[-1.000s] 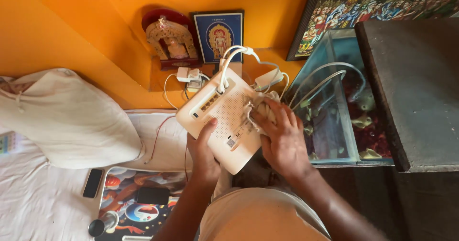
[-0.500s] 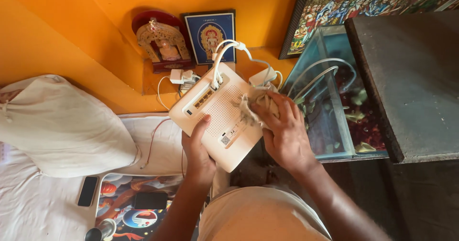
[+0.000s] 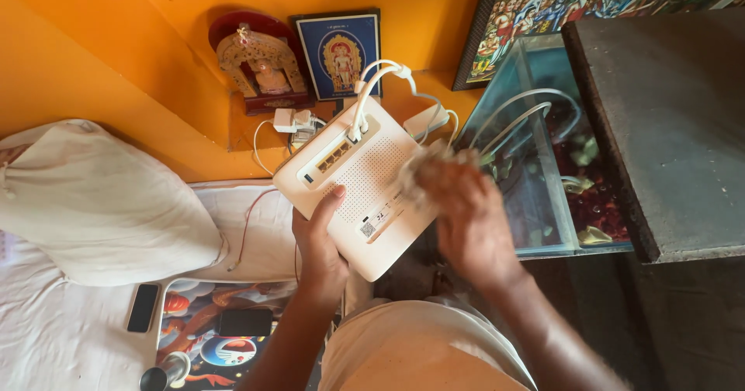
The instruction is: The person wipes a white router with a cloth, cleaning its top, sides, and back ports. They then wipe the surface of a nearby shelf and place the router on it.
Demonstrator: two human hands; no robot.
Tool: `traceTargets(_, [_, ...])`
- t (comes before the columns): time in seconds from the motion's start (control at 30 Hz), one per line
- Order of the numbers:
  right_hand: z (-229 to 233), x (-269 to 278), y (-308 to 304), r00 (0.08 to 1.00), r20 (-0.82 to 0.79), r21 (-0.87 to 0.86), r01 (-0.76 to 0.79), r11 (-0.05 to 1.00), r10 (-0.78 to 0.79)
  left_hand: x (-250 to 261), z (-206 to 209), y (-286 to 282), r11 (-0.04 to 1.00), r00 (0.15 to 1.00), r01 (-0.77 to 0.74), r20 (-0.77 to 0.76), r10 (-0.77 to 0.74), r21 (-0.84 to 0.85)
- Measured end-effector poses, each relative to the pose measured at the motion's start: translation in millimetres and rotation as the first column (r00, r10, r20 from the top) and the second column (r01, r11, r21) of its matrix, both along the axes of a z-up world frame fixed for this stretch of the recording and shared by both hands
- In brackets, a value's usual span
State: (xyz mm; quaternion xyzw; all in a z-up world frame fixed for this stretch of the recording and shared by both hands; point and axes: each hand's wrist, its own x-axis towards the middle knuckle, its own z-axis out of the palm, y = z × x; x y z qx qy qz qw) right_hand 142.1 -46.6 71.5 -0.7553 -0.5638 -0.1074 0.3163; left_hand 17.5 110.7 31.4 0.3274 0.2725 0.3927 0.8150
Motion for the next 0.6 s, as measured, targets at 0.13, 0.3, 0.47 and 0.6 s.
traceTargets(0.13, [-8.6,-3.3,-0.1,0.996,0.085,-0.036,0.039,0.999,-0.036,3.8,2.3,1.8,1.0,1.0,-0.004,0.009,0.004,-0.017])
traceTargets(0.3, [-15.6,-50.1,-2.5,0.955,0.094,-0.033,-0.281,0.959,0.283,-5.9,6.1,-1.1,0.972,0.997,0.07,-0.007,-0.071,0.223])
traceTargets(0.47, [-2.7,-37.8,1.4,0.992,0.037,-0.1,-0.117,0.988,0.121,0.5,7.7,0.7,1.0,1.0,0.003,-0.007,-0.003,0.021])
traceTargets(0.6, [6.3,-2.7,2.3,0.986,0.142,-0.089,0.096,0.991,-0.083,-0.3,3.8,2.9,0.999,1.0,-0.015,-0.021,0.016,0.039])
